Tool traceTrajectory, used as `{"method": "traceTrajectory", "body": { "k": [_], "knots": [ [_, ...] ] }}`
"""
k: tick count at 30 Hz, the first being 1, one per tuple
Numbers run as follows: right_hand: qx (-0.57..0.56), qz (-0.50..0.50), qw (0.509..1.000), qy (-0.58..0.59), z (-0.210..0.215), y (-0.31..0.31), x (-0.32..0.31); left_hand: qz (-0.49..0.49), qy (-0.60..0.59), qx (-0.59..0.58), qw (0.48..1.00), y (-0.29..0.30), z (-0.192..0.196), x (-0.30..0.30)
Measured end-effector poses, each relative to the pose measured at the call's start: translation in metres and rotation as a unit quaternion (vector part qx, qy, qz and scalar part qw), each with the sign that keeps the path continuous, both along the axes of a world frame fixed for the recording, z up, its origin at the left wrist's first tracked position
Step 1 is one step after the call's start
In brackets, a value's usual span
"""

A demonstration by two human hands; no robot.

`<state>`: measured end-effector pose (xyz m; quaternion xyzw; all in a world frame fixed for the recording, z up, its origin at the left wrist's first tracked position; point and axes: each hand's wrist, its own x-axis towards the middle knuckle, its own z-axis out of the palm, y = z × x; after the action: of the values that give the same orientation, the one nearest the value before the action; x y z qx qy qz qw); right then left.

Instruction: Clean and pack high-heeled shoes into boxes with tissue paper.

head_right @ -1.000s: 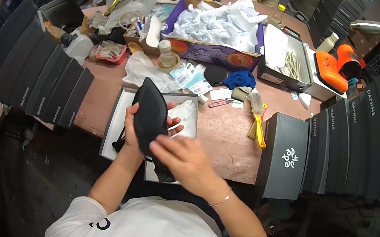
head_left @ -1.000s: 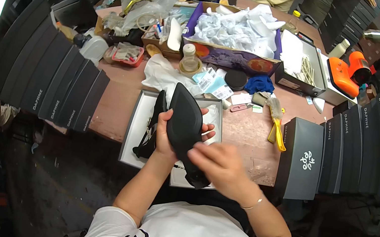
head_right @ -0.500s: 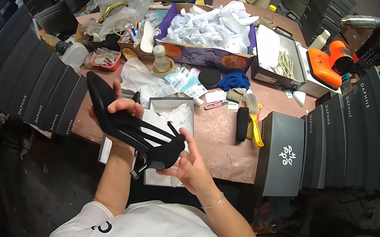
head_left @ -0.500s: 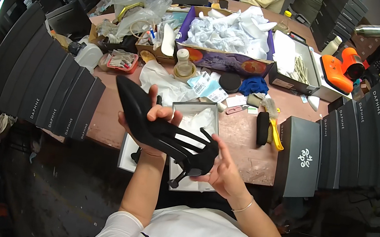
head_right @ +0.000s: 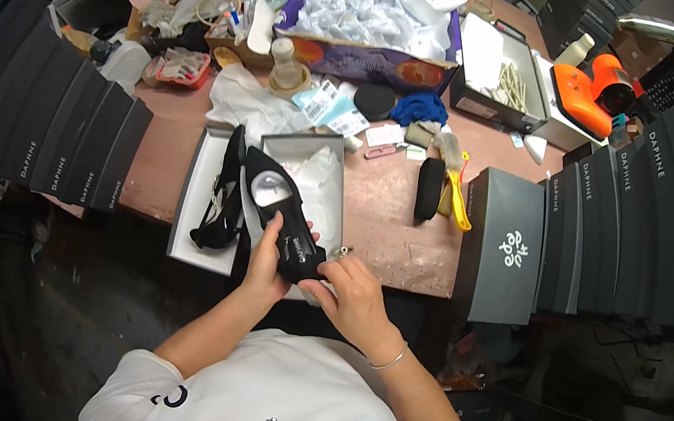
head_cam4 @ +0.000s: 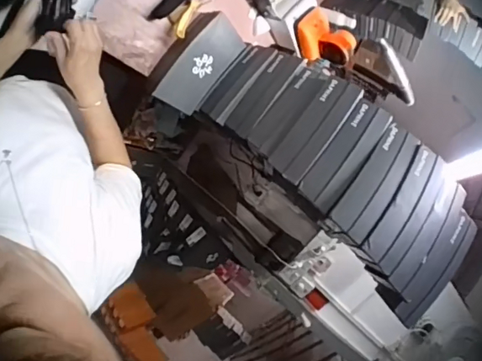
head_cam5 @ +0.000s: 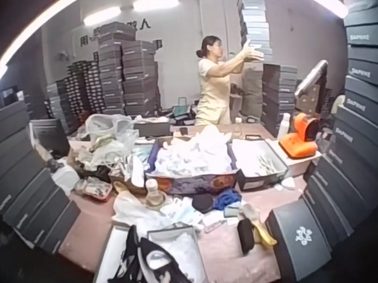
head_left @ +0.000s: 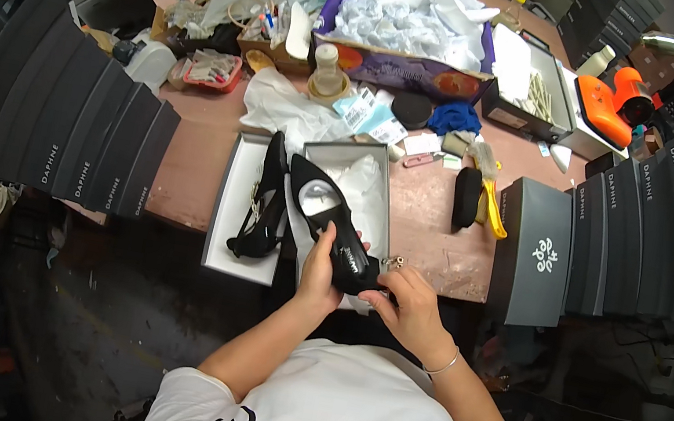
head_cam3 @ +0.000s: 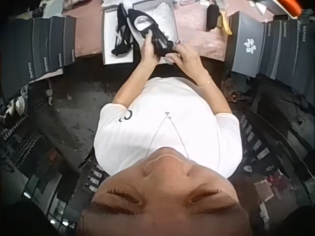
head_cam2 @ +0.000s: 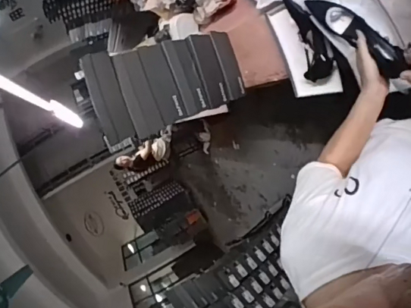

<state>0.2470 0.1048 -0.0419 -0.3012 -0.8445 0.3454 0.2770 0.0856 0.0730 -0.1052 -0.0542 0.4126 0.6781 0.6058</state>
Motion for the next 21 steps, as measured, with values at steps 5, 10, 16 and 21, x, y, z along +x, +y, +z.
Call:
{"method": "traceTrajectory", "body": {
  "k": [5, 10, 16, 21],
  "knots": [
    [-0.147, 0.072, 0.986, 0.037, -0.024, -0.011, 0.024, -0.138, -0.077, -0.054, 0.986, -0.002, -0.034, -0.007],
    [-0.167, 0.037, 0.985, 0.019, -0.018, 0.015, 0.079, -0.121, -0.012, -0.089, 0.989, -0.001, -0.064, -0.005],
    [-0.131, -0.03, 0.982, -0.134, -0.049, 0.029, 0.09, -0.13, 0.0, -0.098, 0.987, 0.008, -0.079, -0.01],
    [-0.115, -0.183, 0.975, -0.045, -0.06, 0.041, 0.117, -0.166, 0.027, -0.107, 0.98, -0.001, -0.064, -0.02]
  ]
}}
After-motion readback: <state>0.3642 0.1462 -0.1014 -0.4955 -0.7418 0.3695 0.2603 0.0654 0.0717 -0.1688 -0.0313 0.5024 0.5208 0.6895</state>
